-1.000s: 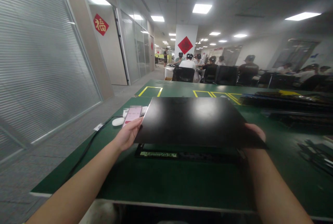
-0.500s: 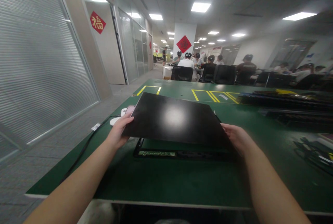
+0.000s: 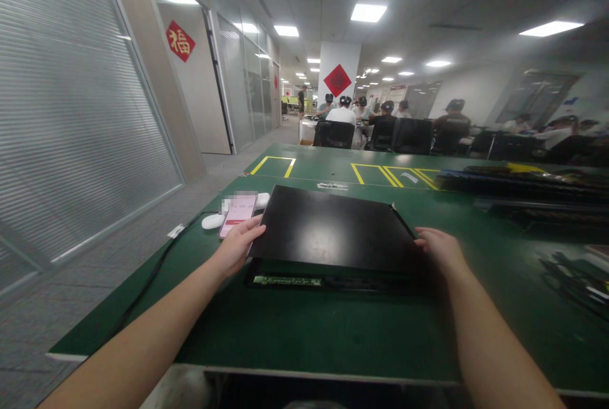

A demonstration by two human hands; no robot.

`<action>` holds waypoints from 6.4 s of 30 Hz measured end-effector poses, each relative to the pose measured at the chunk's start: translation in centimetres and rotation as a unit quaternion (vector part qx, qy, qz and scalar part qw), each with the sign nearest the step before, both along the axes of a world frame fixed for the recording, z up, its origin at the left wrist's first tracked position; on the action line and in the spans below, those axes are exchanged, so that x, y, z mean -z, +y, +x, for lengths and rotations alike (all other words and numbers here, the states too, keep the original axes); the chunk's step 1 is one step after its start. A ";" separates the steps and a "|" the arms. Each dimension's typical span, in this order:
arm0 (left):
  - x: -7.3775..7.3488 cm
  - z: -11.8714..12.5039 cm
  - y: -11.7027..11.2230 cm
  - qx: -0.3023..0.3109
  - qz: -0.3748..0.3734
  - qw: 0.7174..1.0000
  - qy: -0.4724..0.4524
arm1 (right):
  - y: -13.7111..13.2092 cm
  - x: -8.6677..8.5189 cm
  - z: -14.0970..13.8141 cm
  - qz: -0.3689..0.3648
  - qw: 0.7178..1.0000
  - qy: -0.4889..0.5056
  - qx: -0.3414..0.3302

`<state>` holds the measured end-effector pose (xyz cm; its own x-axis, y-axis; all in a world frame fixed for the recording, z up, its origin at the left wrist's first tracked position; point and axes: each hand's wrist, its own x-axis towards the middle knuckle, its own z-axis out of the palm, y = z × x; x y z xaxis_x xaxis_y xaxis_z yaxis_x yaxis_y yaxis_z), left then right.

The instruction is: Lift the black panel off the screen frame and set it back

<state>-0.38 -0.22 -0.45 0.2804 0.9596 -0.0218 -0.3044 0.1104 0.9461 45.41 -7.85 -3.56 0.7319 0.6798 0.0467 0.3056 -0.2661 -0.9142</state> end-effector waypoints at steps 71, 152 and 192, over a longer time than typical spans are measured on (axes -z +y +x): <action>1.4 -0.5 1.3 0.098 -0.009 0.994 0.057 | -0.4 -0.8 0.1 -0.215 0.942 -0.256 -0.006; 4.2 -1.2 2.8 -0.017 0.201 0.896 0.396 | -0.3 -0.2 0.3 -0.122 0.983 -0.135 0.026; 1.3 -2.1 1.0 0.104 0.374 0.767 0.511 | -0.7 -0.8 -0.3 -0.133 0.976 -0.171 0.018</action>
